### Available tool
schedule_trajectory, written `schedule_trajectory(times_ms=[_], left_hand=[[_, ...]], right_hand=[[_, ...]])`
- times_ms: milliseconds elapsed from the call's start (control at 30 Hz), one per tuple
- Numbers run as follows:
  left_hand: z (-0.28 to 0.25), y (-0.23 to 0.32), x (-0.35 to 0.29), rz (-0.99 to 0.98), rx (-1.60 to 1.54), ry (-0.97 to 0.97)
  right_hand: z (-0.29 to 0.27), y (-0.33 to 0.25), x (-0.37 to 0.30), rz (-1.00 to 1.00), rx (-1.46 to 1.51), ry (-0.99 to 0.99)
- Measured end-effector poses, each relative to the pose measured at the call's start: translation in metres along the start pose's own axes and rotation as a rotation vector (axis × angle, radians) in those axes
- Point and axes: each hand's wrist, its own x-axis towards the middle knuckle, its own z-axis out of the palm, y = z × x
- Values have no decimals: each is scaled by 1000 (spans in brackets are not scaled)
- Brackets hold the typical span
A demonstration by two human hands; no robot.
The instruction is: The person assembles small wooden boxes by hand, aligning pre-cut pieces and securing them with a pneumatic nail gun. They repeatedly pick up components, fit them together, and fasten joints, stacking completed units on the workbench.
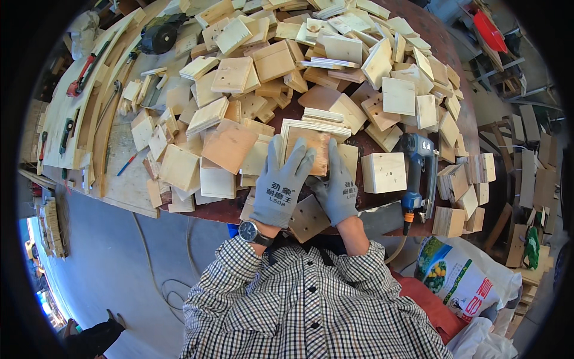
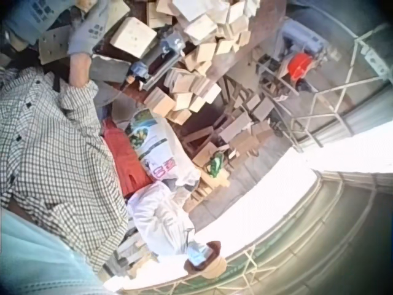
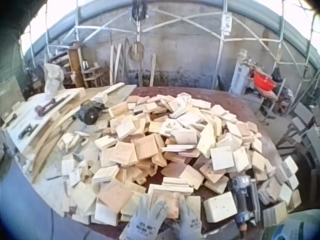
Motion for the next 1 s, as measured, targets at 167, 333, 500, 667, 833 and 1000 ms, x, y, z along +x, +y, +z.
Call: schedule_trajectory(times_ms=[167,333,500,667,833,1000], left_hand=[[0,4,2,-4,-10,-10],[0,3,3,6,-50,10],[8,-2,2,79,-66,57],[6,-1,5,99,-62,59],[3,-1,5,85,-95,46],[10,0,6,95,-88,93]], right_hand=[[1,7,-1,68,-87,-32],[1,8,0,84,-109,-67],[-4,1,-2,102,-124,-97],[-15,-8,0,144,-107,-177],[-53,-26,-19,5,-23,-118],[-140,-13,-28,24,26,304]])
